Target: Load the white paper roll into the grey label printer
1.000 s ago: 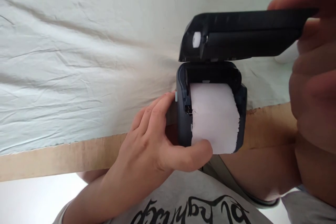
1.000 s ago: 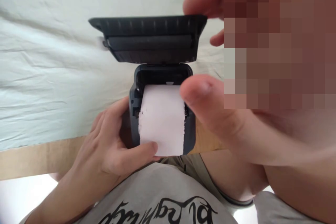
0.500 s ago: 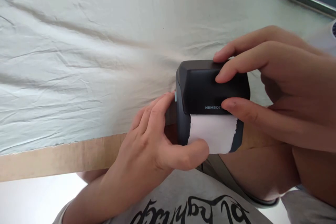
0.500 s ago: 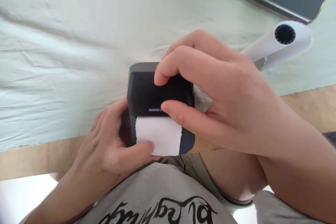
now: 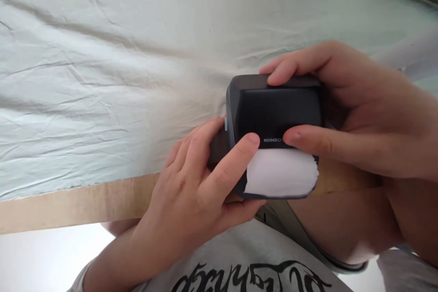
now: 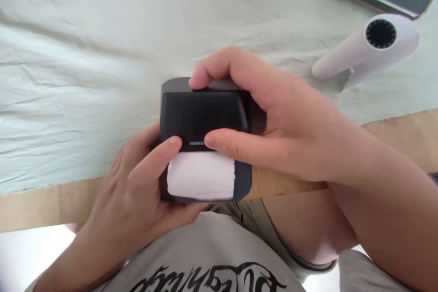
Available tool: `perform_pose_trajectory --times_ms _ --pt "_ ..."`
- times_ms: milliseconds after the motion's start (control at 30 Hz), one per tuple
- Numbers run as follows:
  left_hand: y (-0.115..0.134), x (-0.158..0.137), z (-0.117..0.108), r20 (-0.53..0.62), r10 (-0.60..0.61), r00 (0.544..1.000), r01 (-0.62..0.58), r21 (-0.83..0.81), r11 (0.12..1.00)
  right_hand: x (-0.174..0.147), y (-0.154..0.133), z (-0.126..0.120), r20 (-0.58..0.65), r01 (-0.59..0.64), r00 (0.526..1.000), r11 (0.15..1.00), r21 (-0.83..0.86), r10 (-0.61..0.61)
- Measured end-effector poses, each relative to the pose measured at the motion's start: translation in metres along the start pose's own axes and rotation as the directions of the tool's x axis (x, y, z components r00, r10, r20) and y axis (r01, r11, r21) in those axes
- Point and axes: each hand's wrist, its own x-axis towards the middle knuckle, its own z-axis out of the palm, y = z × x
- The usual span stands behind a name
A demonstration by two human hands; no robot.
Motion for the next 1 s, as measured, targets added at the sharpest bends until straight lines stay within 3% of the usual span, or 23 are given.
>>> perform_pose_trajectory --times_ms 400,533,667,767,1000 --pt "0.003 -0.002 0.006 -0.022 -0.094 0.995 0.094 -0.018 0.995 -0.001 -0.002 0.008 0.034 0.100 0.995 0.973 -0.210 -0.095" --pt "0.002 -0.003 0.006 -0.026 -0.140 0.990 0.139 -0.039 0.990 -0.009 -0.012 0.003 -0.001 -0.021 1.000 0.948 -0.316 0.022" --pt "0.002 0.000 0.000 0.019 -0.123 0.992 0.123 -0.018 0.992 -0.016 0.002 -0.005 -0.069 -0.197 0.980 0.962 -0.190 0.187" --pt "0.004 0.002 -0.003 0.043 -0.129 0.991 0.130 -0.025 0.991 -0.018 0.025 -0.004 -0.085 -0.223 0.973 0.969 -0.103 0.214" --pt "0.000 -0.002 0.001 0.050 -0.160 0.986 0.162 -0.039 0.986 -0.027 0.054 0.013 -0.116 -0.232 0.969 0.967 -0.107 0.219"
